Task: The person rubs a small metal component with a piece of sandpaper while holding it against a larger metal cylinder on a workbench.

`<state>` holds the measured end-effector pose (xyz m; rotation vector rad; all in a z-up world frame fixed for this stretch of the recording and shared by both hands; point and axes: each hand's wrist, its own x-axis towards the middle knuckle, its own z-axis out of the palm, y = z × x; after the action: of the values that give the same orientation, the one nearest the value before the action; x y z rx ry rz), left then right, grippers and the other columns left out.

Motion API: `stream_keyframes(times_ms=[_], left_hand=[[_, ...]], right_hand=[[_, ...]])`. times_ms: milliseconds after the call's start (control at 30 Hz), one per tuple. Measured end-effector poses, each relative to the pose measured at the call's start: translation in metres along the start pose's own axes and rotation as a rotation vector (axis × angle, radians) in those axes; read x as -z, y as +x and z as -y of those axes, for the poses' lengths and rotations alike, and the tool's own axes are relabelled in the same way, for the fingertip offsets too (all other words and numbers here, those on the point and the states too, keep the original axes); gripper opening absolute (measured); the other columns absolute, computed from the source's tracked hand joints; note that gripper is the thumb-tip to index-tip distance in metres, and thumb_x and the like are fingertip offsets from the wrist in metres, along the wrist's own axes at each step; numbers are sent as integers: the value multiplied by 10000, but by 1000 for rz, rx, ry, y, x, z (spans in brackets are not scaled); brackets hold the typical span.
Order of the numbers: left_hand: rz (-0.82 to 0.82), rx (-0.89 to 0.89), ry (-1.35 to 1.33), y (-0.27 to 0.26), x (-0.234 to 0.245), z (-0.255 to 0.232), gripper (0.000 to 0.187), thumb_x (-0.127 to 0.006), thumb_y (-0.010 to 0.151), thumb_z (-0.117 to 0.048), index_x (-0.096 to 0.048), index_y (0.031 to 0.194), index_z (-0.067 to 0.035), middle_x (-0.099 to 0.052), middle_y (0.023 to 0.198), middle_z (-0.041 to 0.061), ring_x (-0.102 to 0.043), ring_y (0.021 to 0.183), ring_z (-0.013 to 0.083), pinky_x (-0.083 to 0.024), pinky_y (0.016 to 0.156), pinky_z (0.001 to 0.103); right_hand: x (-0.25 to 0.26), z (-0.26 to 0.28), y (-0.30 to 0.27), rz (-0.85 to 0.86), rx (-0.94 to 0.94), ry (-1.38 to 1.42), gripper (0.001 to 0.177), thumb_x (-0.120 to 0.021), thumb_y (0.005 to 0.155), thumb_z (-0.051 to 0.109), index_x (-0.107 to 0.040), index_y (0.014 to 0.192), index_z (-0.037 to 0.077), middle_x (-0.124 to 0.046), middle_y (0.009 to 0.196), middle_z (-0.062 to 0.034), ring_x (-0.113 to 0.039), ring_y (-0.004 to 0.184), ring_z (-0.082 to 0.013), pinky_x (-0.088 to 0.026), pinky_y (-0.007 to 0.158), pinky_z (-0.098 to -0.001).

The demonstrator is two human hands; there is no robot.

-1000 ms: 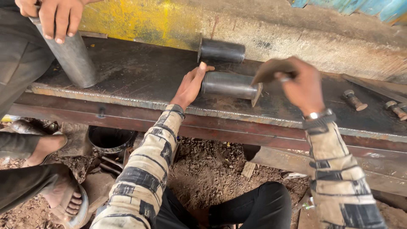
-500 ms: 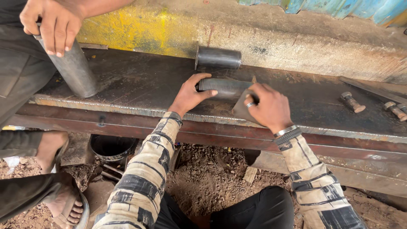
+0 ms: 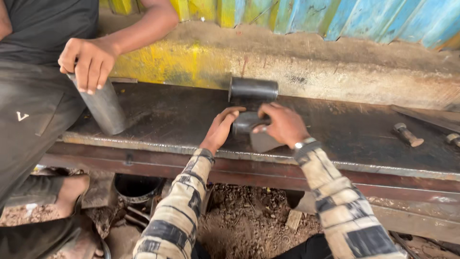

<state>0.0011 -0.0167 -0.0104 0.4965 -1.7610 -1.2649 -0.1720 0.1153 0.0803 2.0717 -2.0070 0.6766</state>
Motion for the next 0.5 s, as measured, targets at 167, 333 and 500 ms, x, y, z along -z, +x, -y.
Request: stream_keyframes(times_ms=[167, 333, 500], left_hand=[[20, 20, 18, -2, -1, -2, 460, -482, 993, -382, -721, 1244, -80, -718, 1269, 116, -613, 1247, 217, -402, 1105, 350], [38, 114, -8, -5, 1, -14, 589, -405, 1020, -504, -699, 1279, -65, -707, 1302, 135, -604, 1265, 243, -397, 1118, 375], [52, 74, 33, -7, 4, -20, 811, -264, 1015, -671, -688, 1321, -51, -640, 1392, 150, -522, 1364, 244, -332, 1158, 387]], right_hand=[[-12, 5, 7, 89, -138, 191, 603, -891, 652, 496, -602, 1051, 148, -741, 872, -126, -748, 852, -345, -541, 755, -470], [-25, 14, 9, 104, -203, 138, 595, -925, 661, 475, -595, 1025, 139, -737, 886, -128, -719, 842, -365, -517, 726, -487], [-20, 2, 14, 21, 7, 171, 533, -933, 648, 450, -618, 941, 135, -749, 866, -105, -721, 824, -350, -524, 701, -477]])
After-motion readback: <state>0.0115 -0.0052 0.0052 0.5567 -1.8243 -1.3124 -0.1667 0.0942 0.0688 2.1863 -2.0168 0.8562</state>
